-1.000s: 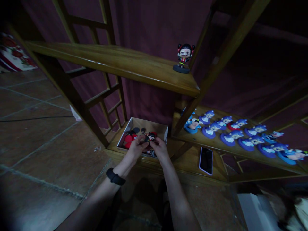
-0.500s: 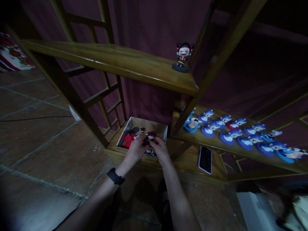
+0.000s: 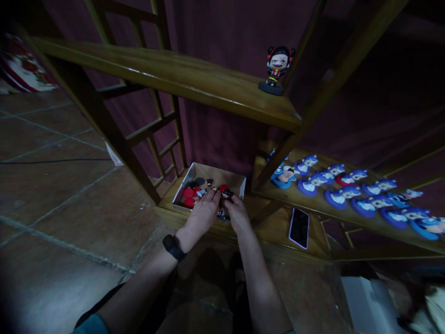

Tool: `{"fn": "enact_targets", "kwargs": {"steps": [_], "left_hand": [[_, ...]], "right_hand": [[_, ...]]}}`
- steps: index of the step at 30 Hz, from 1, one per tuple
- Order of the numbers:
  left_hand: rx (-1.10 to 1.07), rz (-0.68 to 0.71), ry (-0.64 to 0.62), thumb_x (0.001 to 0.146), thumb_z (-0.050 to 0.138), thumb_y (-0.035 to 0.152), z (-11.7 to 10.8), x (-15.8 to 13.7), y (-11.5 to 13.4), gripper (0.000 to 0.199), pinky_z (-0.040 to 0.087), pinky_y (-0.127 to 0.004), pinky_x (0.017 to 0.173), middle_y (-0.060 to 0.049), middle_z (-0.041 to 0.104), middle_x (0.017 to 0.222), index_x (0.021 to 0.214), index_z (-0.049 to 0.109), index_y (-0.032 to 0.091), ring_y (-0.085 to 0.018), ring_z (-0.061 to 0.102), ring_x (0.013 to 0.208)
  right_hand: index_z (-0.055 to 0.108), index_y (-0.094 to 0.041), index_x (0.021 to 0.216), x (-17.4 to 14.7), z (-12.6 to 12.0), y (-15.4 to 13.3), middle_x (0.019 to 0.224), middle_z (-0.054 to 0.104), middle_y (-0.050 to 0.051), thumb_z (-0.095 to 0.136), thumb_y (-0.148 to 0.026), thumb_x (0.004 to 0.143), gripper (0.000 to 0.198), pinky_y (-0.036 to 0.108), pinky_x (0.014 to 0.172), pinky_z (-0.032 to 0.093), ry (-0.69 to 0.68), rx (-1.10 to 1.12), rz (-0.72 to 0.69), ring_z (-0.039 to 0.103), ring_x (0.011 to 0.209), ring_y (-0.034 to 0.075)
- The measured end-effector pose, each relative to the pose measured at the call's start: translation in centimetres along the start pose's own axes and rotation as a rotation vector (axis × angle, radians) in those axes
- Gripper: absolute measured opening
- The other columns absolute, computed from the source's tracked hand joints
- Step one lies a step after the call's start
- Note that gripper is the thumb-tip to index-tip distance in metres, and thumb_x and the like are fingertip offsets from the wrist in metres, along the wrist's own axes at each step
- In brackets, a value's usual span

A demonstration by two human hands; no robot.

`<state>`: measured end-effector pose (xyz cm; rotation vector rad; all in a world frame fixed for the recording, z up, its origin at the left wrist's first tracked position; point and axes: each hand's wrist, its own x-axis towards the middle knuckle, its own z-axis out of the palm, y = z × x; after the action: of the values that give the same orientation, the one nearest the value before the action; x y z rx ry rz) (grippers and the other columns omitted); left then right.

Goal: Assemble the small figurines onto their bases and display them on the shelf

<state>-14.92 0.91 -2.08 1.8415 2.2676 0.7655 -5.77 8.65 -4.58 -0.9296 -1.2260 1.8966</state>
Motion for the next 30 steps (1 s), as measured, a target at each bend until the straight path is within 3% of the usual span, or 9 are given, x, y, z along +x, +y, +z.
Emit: {"fn": "enact_targets", "kwargs": {"steps": [15,21,25,30], "left_hand": [[-0.124,-0.039,-0.01,0.081,0.045,0.013,-0.1,0.1,0.1,0.039,0.039,-0.037,0.091,-0.017,0.051,0.117,0.12,0.047,0.016,-0.028,0.05,0.11],[-0.266,-0.142,-0.034,0.076,0.051,0.014,0.0,0.4,-0.2,0.04,0.041,-0.036,0.088,-0.015,0.054,0.117,0.116,0.051,0.017,-0.027,0.054,0.104],[-0.505,-0.262,0.016,0.067,0.059,0.009,0.2,1.1,-0.7,0.033,0.042,-0.033,0.087,-0.011,0.063,0.1,0.099,0.062,0.019,-0.026,0.058,0.097],[-1.008,-0.435,0.024,0.057,0.066,0.004,0.4,1.7,-1.1,0.025,0.049,-0.027,0.07,-0.003,0.067,0.071,0.077,0.066,0.02,-0.021,0.062,0.078]], "right_hand": [[0.065,-0.019,0.093,0.0,-0.5,-0.2,0.09,0.069,0.001,0.064,-0.026,0.062,0.032,0.032,0.081,0.046,-0.002,-0.099,-0.017,0.061,0.085,0.018],[0.065,-0.019,0.091,0.1,-0.6,-0.1,0.088,0.069,0.001,0.064,-0.028,0.061,0.031,0.031,0.076,0.046,-0.003,-0.133,0.002,0.061,0.082,0.018],[0.066,-0.019,0.084,0.1,-0.4,-0.1,0.085,0.068,0.001,0.065,-0.026,0.059,0.026,0.029,0.073,0.046,-0.004,-0.101,-0.008,0.061,0.079,0.017],[0.064,-0.019,0.081,-0.1,-0.2,-0.3,0.08,0.067,0.0,0.065,-0.023,0.057,0.024,0.027,0.071,0.045,0.043,-0.088,-0.038,0.06,0.075,0.015]]}}
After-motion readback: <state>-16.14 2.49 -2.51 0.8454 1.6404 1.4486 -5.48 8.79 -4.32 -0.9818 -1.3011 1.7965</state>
